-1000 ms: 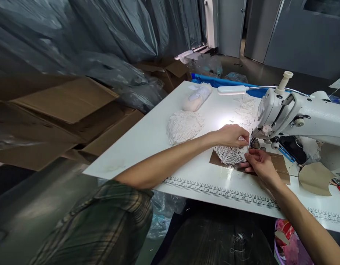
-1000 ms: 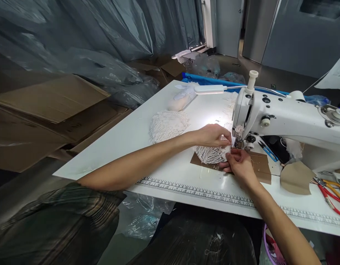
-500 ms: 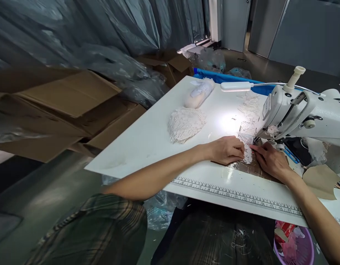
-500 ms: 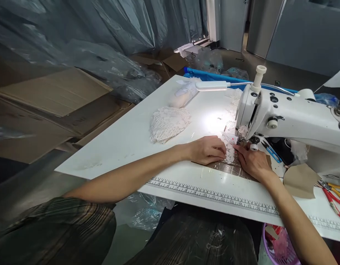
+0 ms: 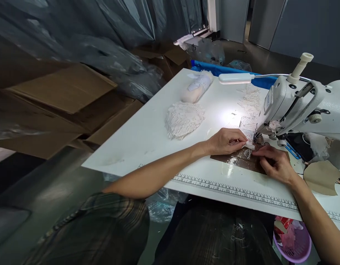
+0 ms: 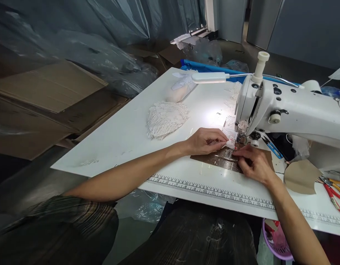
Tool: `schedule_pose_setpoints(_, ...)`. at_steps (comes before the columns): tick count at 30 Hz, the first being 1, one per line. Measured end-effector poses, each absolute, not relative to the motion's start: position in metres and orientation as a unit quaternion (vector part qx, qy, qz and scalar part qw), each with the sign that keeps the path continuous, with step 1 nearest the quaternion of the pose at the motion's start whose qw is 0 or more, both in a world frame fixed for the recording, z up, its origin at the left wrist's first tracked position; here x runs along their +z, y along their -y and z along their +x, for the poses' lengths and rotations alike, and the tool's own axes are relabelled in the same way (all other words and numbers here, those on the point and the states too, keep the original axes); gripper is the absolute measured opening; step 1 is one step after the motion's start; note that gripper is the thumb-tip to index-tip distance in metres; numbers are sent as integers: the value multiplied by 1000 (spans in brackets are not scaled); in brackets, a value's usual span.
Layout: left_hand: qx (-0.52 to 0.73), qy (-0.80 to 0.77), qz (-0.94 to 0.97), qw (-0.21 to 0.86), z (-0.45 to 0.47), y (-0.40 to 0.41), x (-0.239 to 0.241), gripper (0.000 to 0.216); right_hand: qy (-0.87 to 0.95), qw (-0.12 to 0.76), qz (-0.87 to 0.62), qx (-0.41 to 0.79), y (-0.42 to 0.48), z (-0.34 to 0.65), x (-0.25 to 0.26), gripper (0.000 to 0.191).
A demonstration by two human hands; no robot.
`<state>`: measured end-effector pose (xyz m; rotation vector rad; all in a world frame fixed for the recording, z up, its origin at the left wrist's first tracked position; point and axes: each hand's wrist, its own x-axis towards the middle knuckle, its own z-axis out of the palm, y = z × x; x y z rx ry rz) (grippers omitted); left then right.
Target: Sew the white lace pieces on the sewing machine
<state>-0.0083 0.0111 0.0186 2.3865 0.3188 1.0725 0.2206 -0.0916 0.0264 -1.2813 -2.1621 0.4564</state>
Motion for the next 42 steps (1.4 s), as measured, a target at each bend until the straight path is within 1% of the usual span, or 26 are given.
schedule_pose_setpoints(3, 382, -105, 886, 240, -9, -10, 18, 16, 848, 238, -456, 130, 95, 213, 26, 34)
schedule_pose_setpoints(6, 318, -59, 924, 204, -10, -9, 15, 16, 860, 204, -454, 108, 96, 210, 27, 36)
schedule_pose_setpoints(9, 261, -39, 957, 124, -10, -9, 12, 14, 859, 209, -448, 134, 94, 214, 29, 36)
schedule_pose_setpoints(12, 252, -41, 965, 57, -9, -8, 11, 20, 837, 231, -461, 182, 91, 223, 30, 35)
schedule_pose_setpoints(15, 260, -34, 965, 28, -9, -7, 12, 24, 791, 246, -528, 190, 87, 232, 29, 37)
schedule_pose_setpoints(17, 264, -32, 964, 19, -8, -7, 13, 25, 779, 234, -558, 163, 86, 233, 27, 40)
schedule_pose_setpoints(19, 267, -32, 963, 13, -8, -6, 13, 25, 792, 202, -564, 116, 87, 230, 26, 42)
schedule_pose_setpoints(24, 268, -28, 963, 4, -7, -6, 12, 23, 814, 82, -575, -8, 88, 214, 29, 43)
schedule_pose_setpoints(27, 266, -32, 963, -12, -6, -6, 10, 24, 803, 24, -595, -32, 87, 205, 35, 42)
schedule_pose_setpoints(29, 266, -30, 963, -23, -6, -7, 10, 26, 796, 8, -604, -32, 87, 202, 37, 41)
schedule_pose_setpoints(31, 273, -23, 961, -31, -5, -7, 9, 27, 793, 15, -609, -26, 87, 203, 36, 40)
schedule_pose_setpoints(33, 280, -20, 959, -36, -5, -8, 9, 27, 790, 47, -611, -11, 87, 208, 32, 41)
schedule_pose_setpoints(37, 295, -21, 955, -31, -4, -8, 7, 25, 789, 169, -587, 69, 84, 226, 24, 44)
schedule_pose_setpoints(39, 295, -21, 955, -26, -4, -8, 6, 24, 788, 211, -568, 106, 83, 233, 22, 43)
schedule_pose_setpoints(42, 281, -26, 959, -18, -4, -8, 6, 24, 788, 221, -563, 117, 82, 237, 21, 42)
